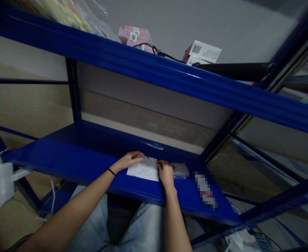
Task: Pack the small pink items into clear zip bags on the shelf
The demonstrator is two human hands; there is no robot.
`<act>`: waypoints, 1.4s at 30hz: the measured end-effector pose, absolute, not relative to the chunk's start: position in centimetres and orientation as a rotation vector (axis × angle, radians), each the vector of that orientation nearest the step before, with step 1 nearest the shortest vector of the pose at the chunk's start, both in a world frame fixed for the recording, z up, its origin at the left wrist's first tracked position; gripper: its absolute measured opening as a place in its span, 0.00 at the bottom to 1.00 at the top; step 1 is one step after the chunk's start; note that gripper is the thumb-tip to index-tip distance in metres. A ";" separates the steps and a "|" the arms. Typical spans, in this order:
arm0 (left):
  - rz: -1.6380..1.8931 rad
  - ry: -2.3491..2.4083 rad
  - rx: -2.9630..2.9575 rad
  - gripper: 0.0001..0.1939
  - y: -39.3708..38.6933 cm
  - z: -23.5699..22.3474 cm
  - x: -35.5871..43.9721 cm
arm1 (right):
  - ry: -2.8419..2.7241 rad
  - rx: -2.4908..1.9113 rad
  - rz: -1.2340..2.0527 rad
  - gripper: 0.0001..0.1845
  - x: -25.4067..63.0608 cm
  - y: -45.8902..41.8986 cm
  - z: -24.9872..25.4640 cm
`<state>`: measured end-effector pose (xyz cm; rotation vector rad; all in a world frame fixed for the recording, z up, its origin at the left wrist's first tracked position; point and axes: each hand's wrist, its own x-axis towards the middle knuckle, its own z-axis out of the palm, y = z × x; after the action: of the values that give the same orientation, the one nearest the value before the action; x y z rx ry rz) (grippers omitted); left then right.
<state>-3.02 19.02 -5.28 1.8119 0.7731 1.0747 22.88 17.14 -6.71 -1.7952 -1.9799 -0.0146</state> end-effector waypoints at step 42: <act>1.255 0.818 1.674 0.17 19.8 -5.6 -3.0 | -1.984 -1.170 0.400 0.15 16.2 22.3 -0.6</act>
<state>-3.01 19.77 -5.60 1.6739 0.8176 1.2548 16.17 22.29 -0.56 -1.1697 -1.9835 0.4004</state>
